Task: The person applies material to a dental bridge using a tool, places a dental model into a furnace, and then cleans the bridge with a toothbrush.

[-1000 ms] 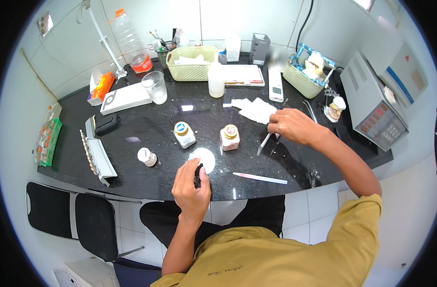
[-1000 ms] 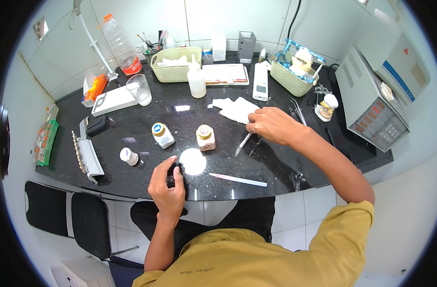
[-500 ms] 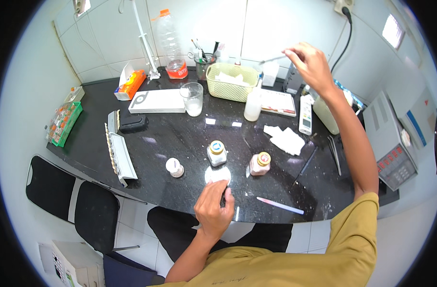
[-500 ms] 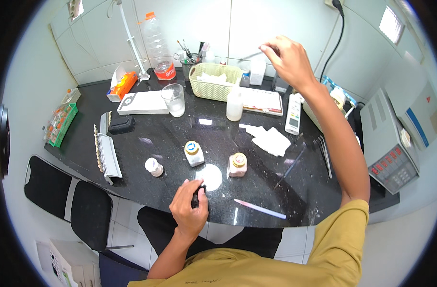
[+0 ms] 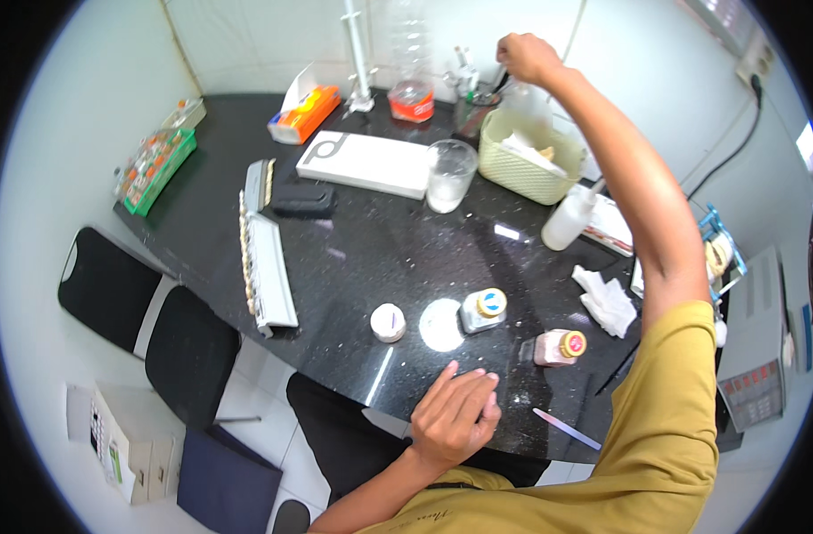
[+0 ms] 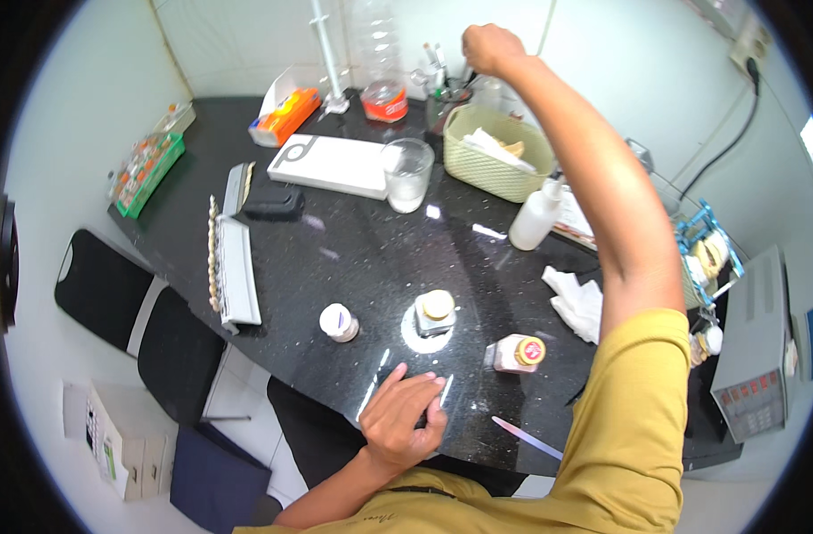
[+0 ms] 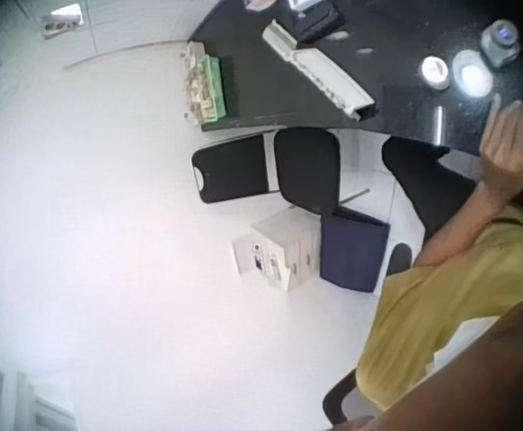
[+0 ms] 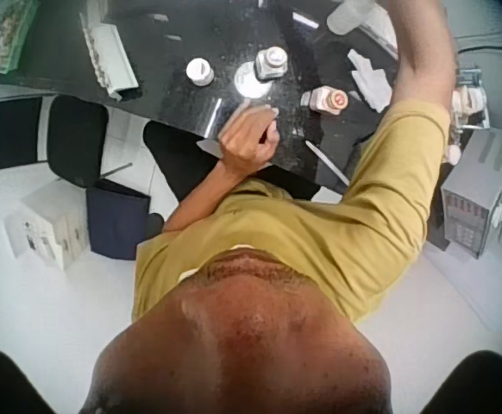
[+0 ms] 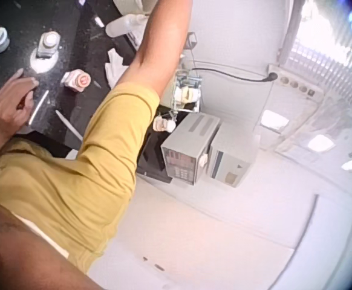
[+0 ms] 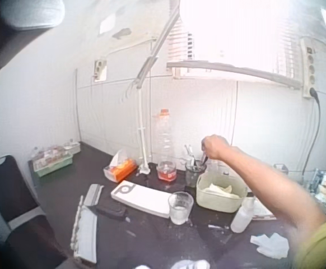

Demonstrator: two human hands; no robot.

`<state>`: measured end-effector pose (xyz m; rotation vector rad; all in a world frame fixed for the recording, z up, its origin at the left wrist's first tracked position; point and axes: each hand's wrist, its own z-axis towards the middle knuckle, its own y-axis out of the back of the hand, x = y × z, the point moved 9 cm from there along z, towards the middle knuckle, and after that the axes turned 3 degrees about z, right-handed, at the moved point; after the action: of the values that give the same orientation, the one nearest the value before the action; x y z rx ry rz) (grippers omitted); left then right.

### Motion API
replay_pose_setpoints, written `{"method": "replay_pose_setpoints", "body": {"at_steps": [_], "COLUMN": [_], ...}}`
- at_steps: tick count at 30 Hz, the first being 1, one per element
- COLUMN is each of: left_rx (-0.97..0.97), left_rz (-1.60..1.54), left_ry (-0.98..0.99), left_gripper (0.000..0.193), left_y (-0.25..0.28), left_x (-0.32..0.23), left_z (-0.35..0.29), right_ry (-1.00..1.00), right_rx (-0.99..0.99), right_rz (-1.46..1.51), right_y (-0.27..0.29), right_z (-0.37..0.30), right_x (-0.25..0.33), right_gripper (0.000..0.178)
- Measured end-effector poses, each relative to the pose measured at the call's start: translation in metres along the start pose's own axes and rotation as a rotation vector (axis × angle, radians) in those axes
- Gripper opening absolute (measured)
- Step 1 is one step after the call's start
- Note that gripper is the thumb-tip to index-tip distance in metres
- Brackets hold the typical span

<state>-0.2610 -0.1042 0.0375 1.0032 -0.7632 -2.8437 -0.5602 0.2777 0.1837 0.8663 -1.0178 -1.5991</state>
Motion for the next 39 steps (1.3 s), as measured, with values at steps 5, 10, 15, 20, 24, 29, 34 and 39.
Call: {"method": "replay_pose_setpoints", "body": {"at_steps": [5,10,15,20,24,29,34,39], "left_rx": [0.015,-0.003,-0.018,-0.025,-0.059,-0.374,-0.44,-0.244], "left_rz": [-0.015,-0.009,-0.038,-0.047,-0.138,0.021,-0.011,0.337], "left_ry": [-0.01,-0.033,-0.051,-0.043,-0.065,-0.15,0.469,0.376], "left_gripper": [0.015,0.015,0.016,0.02,0.026,0.028,0.035,0.035], "left_y": [-0.003,0.001,0.001,0.004,0.007,0.113,0.175,0.166], "left_x": [0.001,0.002,0.0,-0.001,0.0,0.027,0.164,0.157], "left_z": [-0.002,-0.004,-0.005,-0.002,-0.004,-0.007,0.002,-0.004], "right_ry": [-0.011,0.054,0.198,0.201,0.54,0.679,0.293,0.014], "right_rx": [0.116,0.182,0.045,-0.024,-0.2,-0.156,0.126,-0.083], "right_rz": [-0.008,-0.05,-0.084,-0.084,-0.1,0.003,0.301,0.489], "right_y": [-0.042,-0.048,-0.006,0.126,0.193,0.225,0.242,0.218], "right_z": [0.01,0.007,-0.006,-0.084,-0.19,-0.356,-0.469,-0.526], "right_x": [-0.01,0.015,0.027,0.101,0.159,0.204,0.194,0.138], "right_gripper": [0.023,0.023,0.024,0.02,0.014,0.02,0.025,0.012]}}
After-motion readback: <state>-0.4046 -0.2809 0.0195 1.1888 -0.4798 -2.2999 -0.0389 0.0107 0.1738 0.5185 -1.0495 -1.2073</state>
